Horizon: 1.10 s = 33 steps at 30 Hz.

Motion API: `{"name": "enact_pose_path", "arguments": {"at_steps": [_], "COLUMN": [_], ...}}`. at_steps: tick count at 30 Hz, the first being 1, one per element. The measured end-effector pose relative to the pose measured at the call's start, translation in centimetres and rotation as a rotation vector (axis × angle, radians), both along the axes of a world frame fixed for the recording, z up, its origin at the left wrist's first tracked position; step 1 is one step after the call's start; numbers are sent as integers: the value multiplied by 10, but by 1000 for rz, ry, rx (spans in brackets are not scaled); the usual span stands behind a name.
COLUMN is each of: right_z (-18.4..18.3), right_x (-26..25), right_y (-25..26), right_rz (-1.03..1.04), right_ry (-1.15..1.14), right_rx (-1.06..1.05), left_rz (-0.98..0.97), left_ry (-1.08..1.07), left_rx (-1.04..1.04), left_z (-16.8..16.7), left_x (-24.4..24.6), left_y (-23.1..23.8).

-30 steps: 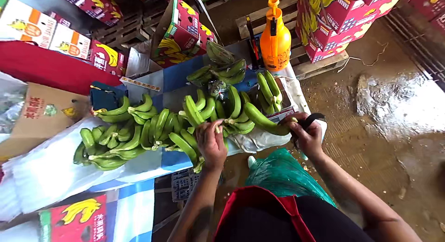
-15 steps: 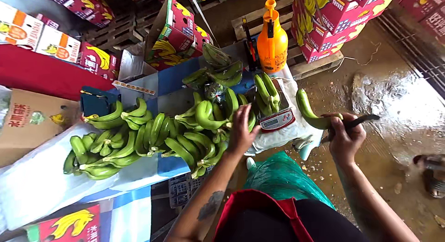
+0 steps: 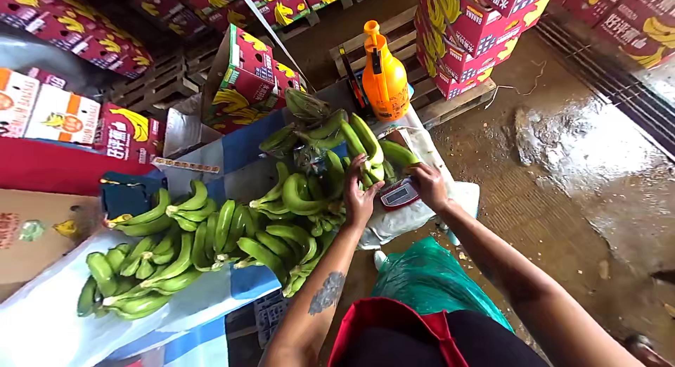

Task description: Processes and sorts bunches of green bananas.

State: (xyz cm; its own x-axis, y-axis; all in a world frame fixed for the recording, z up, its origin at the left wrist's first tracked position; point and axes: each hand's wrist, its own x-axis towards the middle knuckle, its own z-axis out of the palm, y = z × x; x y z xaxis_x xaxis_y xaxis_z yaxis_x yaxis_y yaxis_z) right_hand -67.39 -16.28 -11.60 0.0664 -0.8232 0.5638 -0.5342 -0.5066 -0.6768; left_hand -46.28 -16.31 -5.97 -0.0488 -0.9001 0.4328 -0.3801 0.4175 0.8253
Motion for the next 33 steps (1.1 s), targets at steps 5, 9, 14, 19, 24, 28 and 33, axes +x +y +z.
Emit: {"name": "enact_pose_path", "arguments": {"at_steps": [5, 9, 14, 19, 24, 28, 33], "right_z": [26, 64, 81, 88, 88, 89, 91], "right_x": [14, 39, 62, 62, 64, 66, 66], "right_y": [15, 42, 42, 42, 41, 39, 41], "right_rz": [116, 215, 392, 451, 471, 438, 321], "right_ry": [-139, -335, -476, -475, -632, -678, -591], "right_rx": [397, 609, 874, 974, 970, 976, 1031], "left_rz": [71, 109, 135, 132, 86, 35, 79], "left_ry": [-102, -166, -264, -285, -329, -271, -436], "left_rx": [-239, -248, -251, -218, -174, -108, -126], "left_z": [8, 8, 4, 4, -1, -15, -20], "left_x": [12, 19, 26, 24, 21, 17, 6], "left_y": [10, 10, 5, 9, 11, 15, 13]}}
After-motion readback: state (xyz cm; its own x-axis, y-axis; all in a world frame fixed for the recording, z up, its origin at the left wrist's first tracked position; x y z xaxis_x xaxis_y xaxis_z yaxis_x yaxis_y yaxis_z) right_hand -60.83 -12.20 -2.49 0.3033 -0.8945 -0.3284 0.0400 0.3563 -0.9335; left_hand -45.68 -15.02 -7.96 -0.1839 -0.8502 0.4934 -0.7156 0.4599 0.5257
